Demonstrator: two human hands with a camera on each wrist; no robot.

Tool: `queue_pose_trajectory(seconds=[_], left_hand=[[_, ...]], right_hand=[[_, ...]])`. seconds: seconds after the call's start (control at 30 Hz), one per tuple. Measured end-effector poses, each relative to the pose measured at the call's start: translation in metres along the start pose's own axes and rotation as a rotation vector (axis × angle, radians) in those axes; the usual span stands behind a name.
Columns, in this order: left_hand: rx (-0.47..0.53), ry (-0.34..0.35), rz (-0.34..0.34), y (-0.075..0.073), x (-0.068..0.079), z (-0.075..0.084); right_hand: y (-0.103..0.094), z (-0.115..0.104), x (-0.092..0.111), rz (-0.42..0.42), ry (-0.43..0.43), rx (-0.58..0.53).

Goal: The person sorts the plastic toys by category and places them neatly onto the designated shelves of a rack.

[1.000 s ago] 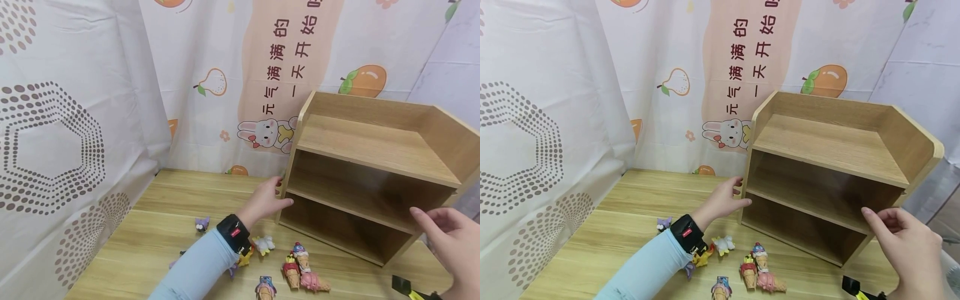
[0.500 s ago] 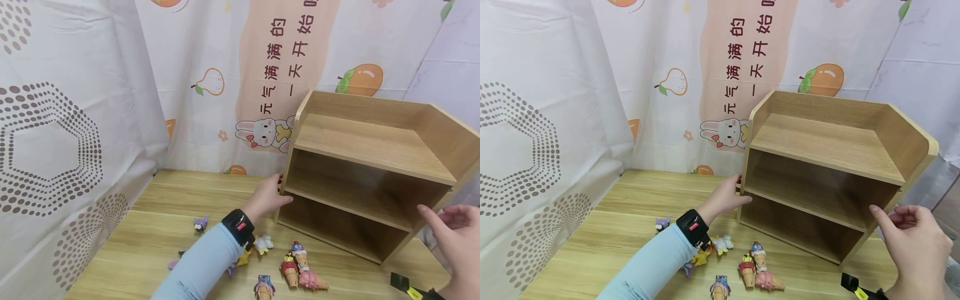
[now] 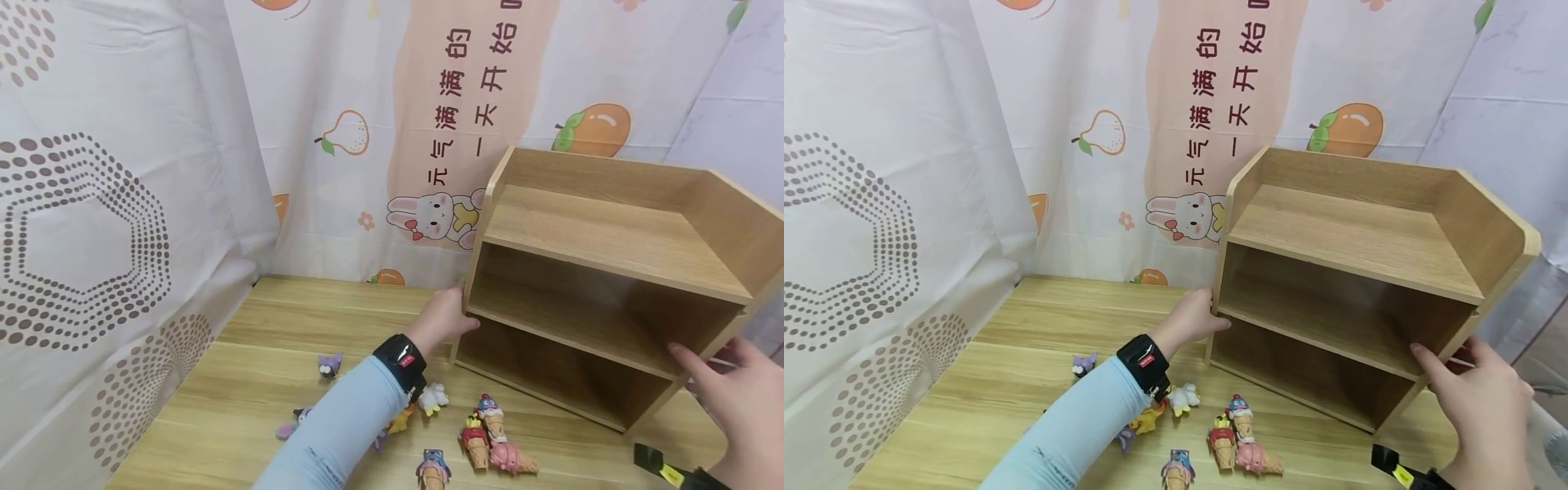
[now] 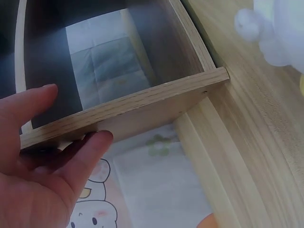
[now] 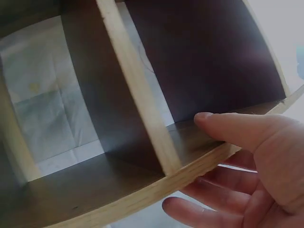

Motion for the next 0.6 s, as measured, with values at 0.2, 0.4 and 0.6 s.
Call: queue_pose_trajectory(seconds=[0.2, 0.4, 0.6], left_hand=[[-0.019, -0.006, -0.013, 0.0030, -0.0051, -0.0012], [-0.012, -0.013, -0.042, 0.0041, -0.0088, -0.0020], [-0.053, -0.008, -0.057, 0.0046, -0.0098, -0.0025]], right_hand=[[0.0006, -0.0006, -0.0019, -0.062, -0.002, 0.242], [-0.0013, 0.0002, -0.0043, -0.059, -0.028, 0.378], [-0.0002, 0.0003, -0.0053, -0.059, -0.048, 0.406]])
Point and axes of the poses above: each hand's wrist, its own x-axis away from the middle knuckle, its own y-axis out of the palm, z = x × y, the point moved 1 cm from there along -x, towards the middle knuckle, and after that the axes turned 12 degrees about -x, right-handed, at the moved point
